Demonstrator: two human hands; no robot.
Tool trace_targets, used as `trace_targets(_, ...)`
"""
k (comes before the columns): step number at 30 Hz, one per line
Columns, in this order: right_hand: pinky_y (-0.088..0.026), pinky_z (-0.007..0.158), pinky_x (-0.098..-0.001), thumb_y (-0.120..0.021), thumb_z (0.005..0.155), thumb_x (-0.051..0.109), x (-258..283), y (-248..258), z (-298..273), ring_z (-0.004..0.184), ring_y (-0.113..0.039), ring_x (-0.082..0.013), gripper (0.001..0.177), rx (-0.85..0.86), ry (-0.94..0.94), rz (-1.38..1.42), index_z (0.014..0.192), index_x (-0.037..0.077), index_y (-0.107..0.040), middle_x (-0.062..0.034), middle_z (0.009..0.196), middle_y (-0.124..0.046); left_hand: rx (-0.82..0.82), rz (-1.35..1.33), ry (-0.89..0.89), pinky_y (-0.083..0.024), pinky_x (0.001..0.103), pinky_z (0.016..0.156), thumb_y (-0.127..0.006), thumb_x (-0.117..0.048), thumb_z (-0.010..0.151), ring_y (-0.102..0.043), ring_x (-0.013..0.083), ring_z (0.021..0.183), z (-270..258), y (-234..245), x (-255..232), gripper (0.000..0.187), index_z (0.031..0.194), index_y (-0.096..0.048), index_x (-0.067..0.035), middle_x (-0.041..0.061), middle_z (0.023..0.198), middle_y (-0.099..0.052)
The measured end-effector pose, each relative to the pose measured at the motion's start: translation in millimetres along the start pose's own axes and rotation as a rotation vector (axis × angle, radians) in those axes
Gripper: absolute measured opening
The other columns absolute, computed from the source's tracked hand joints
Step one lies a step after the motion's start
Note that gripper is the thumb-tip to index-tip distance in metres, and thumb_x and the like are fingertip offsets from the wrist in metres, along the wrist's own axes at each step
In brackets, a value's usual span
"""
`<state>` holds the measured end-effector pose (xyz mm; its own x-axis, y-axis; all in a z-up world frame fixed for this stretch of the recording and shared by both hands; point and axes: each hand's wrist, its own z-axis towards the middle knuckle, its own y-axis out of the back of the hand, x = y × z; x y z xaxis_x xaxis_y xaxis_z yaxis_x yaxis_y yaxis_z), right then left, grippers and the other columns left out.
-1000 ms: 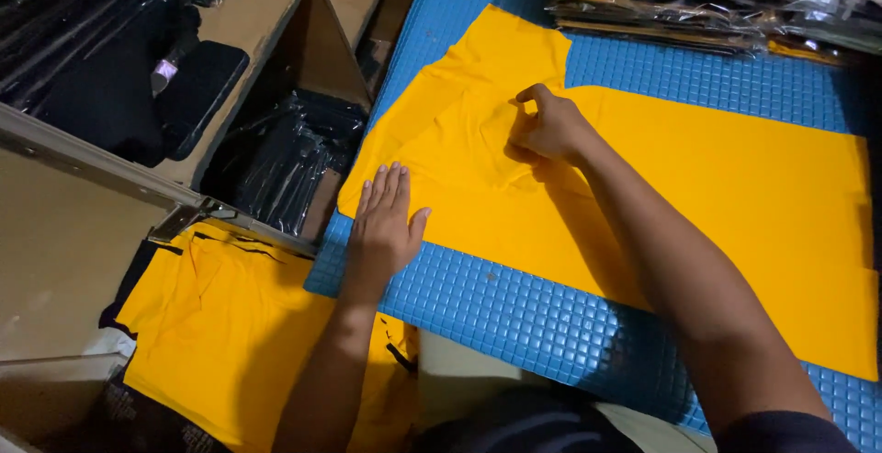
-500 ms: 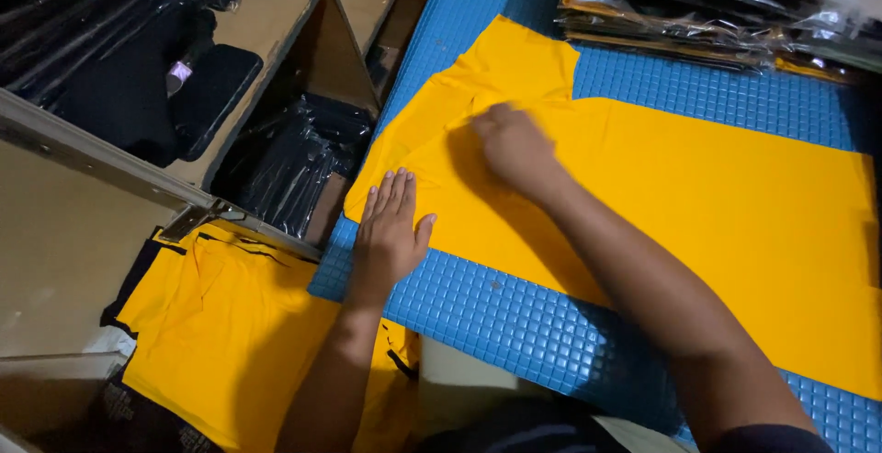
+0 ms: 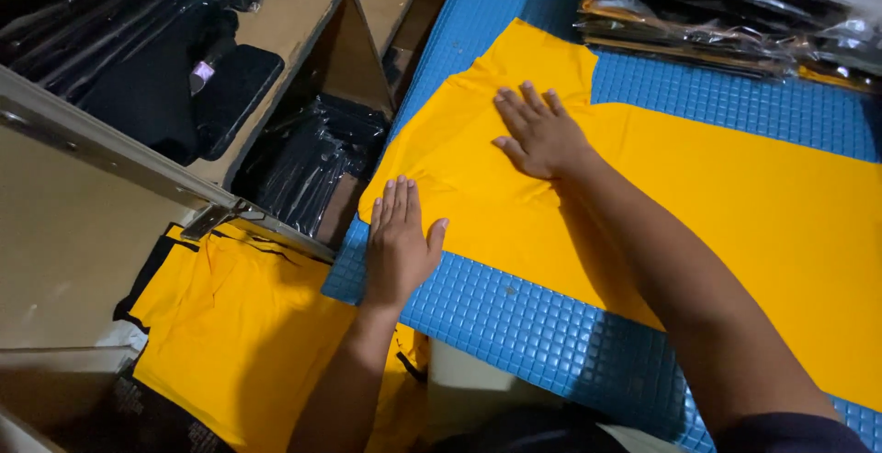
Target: The person lays a yellow t-shirt flat on a blue textured table, smooths it, then folds the sleeves inward and folds the shirt in half lengthwise. They continue folding the shirt into a compact rectangle and place it on a stack of similar folded shirts.
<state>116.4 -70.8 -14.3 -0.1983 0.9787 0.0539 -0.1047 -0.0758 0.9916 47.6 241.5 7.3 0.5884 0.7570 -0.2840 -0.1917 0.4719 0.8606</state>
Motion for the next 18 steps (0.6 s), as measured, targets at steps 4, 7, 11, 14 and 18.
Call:
trace_targets(4, -0.010, 0.129, -0.0545, -0.020, 0.106, 0.064, -12.5, -11.6, 3.7, 0.158, -0.015, -0.0440, 0.083, -0.013, -0.174, -0.145, 0.159, 0.003, -0.038, -0.0194, 0.167, -0.031, 0.032, 0.010, 0.018, -0.028, 0.050, 0.122, -0.061, -0.040, 0.102, -0.043, 0.0374, 0.145, -0.9, 3.8, -3.2, 0.062, 0.148, -0.053, 0.001, 0.025, 0.152, -0.049)
trace_targets(7, -0.015, 0.124, -0.0608, -0.046, 0.102, 0.036, -27.8, -25.9, 13.7, 0.128, -0.065, -0.0355, 0.047, -0.390, -0.117, -0.328, 0.130, 0.010, -0.073, -0.0140, 0.132, -0.072, 0.033, 0.006, 0.016, -0.028, 0.051, 0.121, -0.061, -0.038, 0.103, -0.043, 0.0386, 0.145, 3.6, 3.5, -3.8, 0.060, 0.148, -0.053, 0.002, 0.026, 0.152, -0.049)
trace_targets(11, -0.038, 0.110, -0.0562, -0.067, 0.086, 0.059, -5.2, -15.1, 20.9, 0.126, -0.061, -0.0349, 0.068, -0.348, 0.094, -0.003, 0.134, 0.011, -0.064, -0.0142, 0.125, -0.066, 0.068, 0.007, 0.041, -0.027, 0.051, 0.122, -0.060, -0.040, 0.102, -0.042, 0.0381, 0.146, 0.6, 5.2, -4.0, 0.062, 0.148, -0.053, 0.001, 0.025, 0.153, -0.048)
trace_targets(14, -0.042, 0.107, -0.0554, -0.054, 0.099, 0.065, 6.2, -4.9, 29.7, 0.138, -0.050, -0.0394, 0.070, -0.304, 0.283, 0.179, 0.141, 0.010, -0.060, -0.0174, 0.138, -0.059, 0.075, 0.013, 0.041, -0.027, 0.051, 0.122, -0.059, -0.041, 0.102, -0.041, 0.0380, 0.147, 3.7, 6.6, -4.2, 0.062, 0.148, -0.052, 0.001, 0.025, 0.153, -0.048)
trace_targets(18, -0.040, 0.108, -0.0564, -0.048, 0.106, 0.062, -5.5, -15.5, 41.4, 0.137, -0.050, -0.0372, 0.058, -0.253, 0.276, 0.222, 0.141, 0.017, -0.062, -0.0111, 0.136, -0.058, 0.113, -0.007, 0.060, -0.026, 0.051, 0.122, -0.057, -0.041, 0.103, -0.039, 0.0387, 0.148, 3.9, 8.1, -4.0, 0.063, 0.149, -0.051, 0.002, 0.026, 0.154, -0.046)
